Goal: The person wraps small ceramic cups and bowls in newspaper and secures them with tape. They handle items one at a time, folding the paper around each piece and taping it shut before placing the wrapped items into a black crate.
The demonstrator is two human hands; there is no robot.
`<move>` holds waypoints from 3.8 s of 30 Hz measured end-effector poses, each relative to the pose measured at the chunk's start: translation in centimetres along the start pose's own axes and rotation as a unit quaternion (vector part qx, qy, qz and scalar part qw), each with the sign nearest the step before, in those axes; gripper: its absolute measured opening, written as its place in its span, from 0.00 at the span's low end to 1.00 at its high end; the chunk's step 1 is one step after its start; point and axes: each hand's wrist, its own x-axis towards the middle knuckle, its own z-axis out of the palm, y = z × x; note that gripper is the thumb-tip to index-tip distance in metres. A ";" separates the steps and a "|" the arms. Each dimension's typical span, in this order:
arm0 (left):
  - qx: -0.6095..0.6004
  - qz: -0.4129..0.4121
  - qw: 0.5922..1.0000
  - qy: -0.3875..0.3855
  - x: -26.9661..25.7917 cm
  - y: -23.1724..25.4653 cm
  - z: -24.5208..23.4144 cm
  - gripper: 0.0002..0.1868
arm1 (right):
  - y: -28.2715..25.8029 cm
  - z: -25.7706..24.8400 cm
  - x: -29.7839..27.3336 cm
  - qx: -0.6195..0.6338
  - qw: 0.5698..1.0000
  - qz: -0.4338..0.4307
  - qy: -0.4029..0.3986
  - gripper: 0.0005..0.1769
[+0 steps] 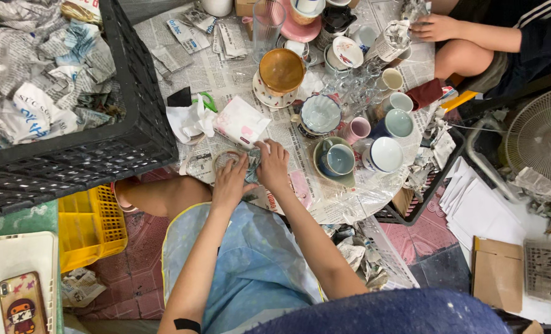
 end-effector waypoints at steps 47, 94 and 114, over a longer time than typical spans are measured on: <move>-0.014 -0.140 0.977 0.160 -1.7 -3.0 1.0 0.40 | 6.6 5.1 -3.8 0.776 0.542 0.313 -0.081 0.12; -0.109 -0.039 0.989 0.089 -6.7 -1.4 -1.6 0.09 | 6.5 4.9 -4.2 0.663 0.668 0.273 -0.200 0.05; -0.136 -0.102 0.982 0.076 -1.8 1.2 0.4 0.15 | 6.3 3.0 -3.7 0.737 0.581 0.291 -0.187 0.07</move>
